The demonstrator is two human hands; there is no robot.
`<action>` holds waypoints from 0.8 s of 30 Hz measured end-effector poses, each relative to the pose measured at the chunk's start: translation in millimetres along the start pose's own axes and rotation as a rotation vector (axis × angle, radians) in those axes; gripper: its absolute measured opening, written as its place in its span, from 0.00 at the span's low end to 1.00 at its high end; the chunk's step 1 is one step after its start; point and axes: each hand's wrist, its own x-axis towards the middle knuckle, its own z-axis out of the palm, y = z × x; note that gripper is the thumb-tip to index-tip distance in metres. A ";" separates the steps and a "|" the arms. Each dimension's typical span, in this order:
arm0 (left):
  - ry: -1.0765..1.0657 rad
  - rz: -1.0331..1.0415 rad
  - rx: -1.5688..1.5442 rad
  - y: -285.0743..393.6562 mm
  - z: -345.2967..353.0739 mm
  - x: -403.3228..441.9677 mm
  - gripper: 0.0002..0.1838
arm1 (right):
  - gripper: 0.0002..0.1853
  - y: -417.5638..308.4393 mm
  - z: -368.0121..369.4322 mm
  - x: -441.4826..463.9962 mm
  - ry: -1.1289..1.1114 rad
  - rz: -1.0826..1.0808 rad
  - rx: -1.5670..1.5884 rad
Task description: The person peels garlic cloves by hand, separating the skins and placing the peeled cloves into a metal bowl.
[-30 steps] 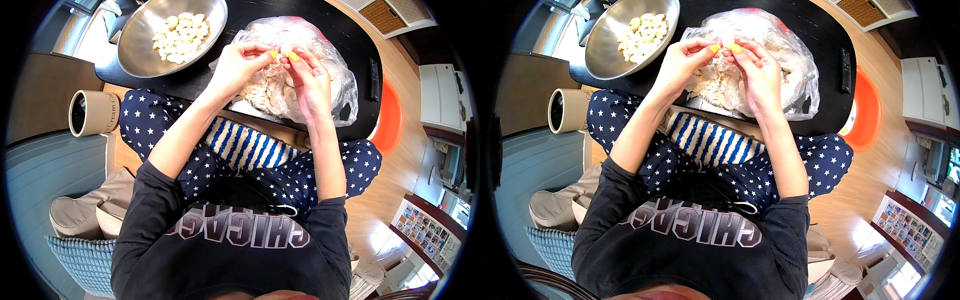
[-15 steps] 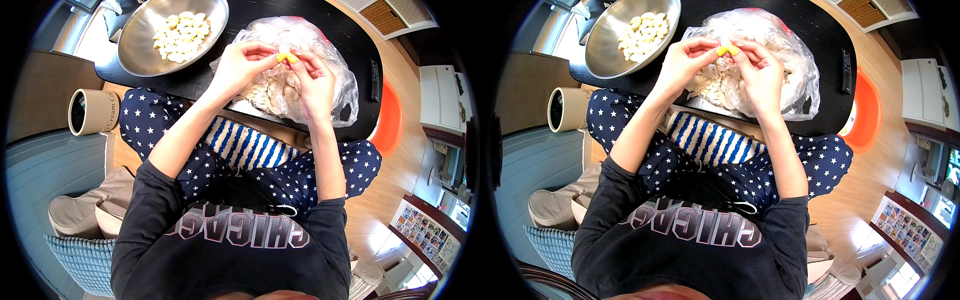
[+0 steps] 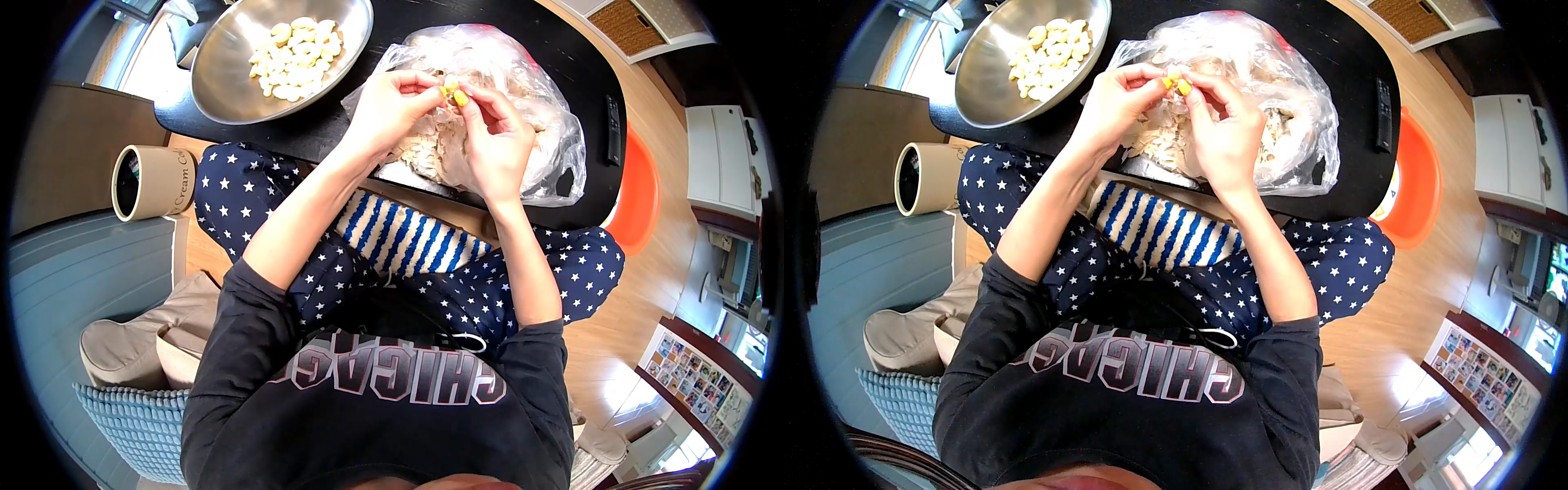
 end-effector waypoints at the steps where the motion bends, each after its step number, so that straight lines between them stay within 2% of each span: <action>1: 0.007 0.007 0.003 -0.8 -0.4 0.3 0.08 | 0.10 2.3 -0.1 1.2 -0.006 0.035 0.076; 6: 0.007 0.035 0.055 0.0 1.7 -1.7 0.09 | 0.10 -10.8 -8.1 9.4 -0.076 0.146 0.226; 8: 0.004 0.066 0.102 0.7 2.8 -2.9 0.09 | 0.11 -9.3 -10.6 11.0 -0.138 -0.037 -0.037; 10: 0.004 0.155 0.133 1.8 3.5 -3.7 0.10 | 0.12 -4.1 -12.9 13.0 -0.176 -0.050 -0.038; 12: -0.020 0.147 0.160 -0.2 1.9 -2.2 0.10 | 0.12 -3.8 -14.7 14.3 -0.212 -0.062 -0.039; 15: -0.045 0.126 0.196 7.0 3.1 -4.6 0.11 | 0.13 -6.3 -19.5 18.4 -0.193 0.183 0.278; 16: -0.046 0.115 0.205 9.7 3.7 -5.5 0.11 | 0.13 -6.4 -22.2 19.2 -0.192 0.184 0.278; 19: -0.038 0.168 0.198 8.3 0.8 -3.9 0.11 | 0.16 -8.7 -28.6 21.7 -0.184 0.364 0.496; 24: -0.047 0.187 0.220 11.6 1.4 -5.1 0.11 | 0.15 -7.8 -29.2 21.8 -0.196 0.359 0.525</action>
